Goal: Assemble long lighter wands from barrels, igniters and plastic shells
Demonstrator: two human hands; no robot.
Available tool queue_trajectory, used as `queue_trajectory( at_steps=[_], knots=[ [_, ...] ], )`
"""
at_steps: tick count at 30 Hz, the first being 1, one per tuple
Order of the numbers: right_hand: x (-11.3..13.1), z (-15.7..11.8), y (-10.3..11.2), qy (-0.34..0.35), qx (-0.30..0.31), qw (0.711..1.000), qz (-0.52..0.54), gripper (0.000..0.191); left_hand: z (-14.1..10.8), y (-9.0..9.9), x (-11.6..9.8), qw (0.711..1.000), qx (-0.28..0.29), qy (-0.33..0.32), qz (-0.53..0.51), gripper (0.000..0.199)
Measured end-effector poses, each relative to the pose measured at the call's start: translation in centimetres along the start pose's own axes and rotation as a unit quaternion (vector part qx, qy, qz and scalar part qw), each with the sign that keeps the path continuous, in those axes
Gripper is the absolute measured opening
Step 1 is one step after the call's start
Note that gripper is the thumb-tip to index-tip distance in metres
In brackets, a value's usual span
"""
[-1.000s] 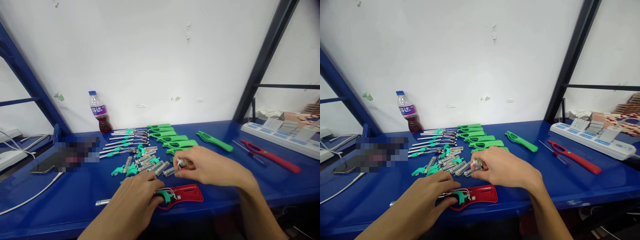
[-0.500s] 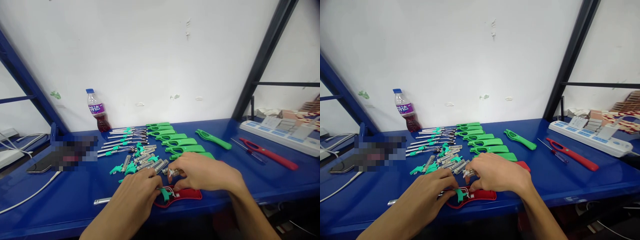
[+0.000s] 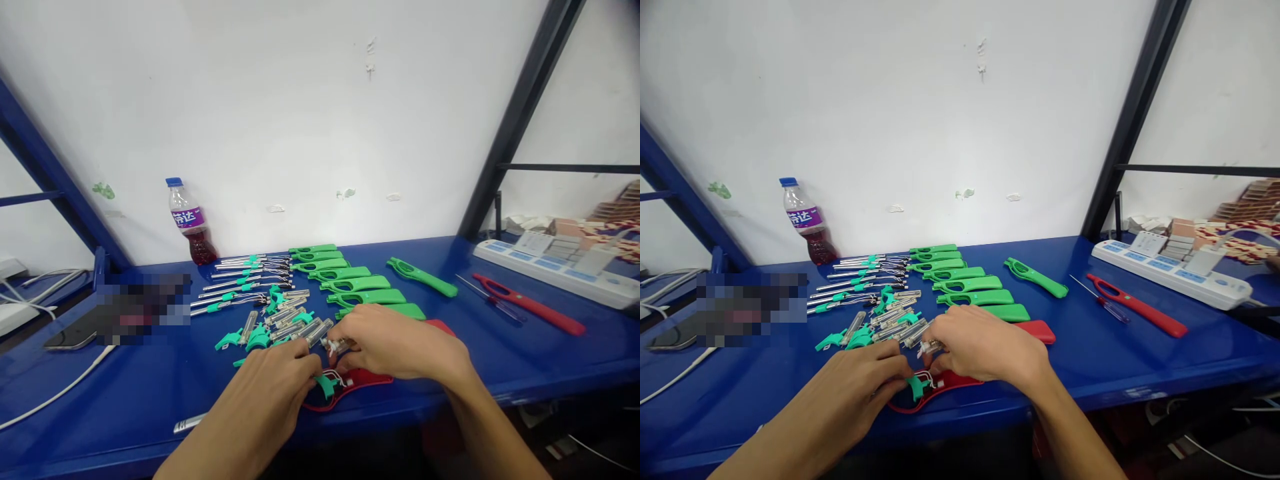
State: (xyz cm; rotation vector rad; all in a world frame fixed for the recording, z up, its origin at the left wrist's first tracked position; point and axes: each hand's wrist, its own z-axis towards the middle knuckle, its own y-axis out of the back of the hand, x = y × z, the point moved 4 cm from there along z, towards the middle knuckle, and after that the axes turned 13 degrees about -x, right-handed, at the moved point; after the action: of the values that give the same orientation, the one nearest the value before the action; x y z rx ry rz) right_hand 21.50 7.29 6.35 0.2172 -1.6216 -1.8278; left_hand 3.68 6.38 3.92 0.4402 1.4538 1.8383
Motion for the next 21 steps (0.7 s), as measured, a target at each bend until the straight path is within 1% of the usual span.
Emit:
queue_trajectory(
  at_steps=[3,6,8,11,15,21],
  knots=[
    [0.1,0.1,0.0,-0.009,0.005,1.000,0.002,0.012,0.0,-0.3,0.1,0.999,0.032,0.007,0.012,0.029],
    [0.2,0.2,0.0,-0.007,0.000,1.000,0.001,0.024,-0.1,-0.4,0.2,0.998,0.055,0.021,0.028,0.029],
    [0.4,0.3,0.0,-0.001,-0.004,1.000,0.001,0.032,-0.2,-0.5,0.4,0.997,0.067,0.030,0.034,0.029],
    [0.6,0.5,0.0,0.005,-0.009,1.000,0.001,0.038,-0.3,-0.4,0.8,0.996,0.075,0.038,0.035,0.028],
    [0.7,0.5,-0.2,0.009,-0.019,1.000,-0.003,0.042,-0.2,-0.6,1.3,0.996,0.076,0.042,0.037,0.028],
    [0.8,0.6,-0.2,0.010,-0.026,1.000,-0.002,0.040,0.1,-0.7,1.6,0.995,0.079,0.039,0.042,0.030]
  ],
)
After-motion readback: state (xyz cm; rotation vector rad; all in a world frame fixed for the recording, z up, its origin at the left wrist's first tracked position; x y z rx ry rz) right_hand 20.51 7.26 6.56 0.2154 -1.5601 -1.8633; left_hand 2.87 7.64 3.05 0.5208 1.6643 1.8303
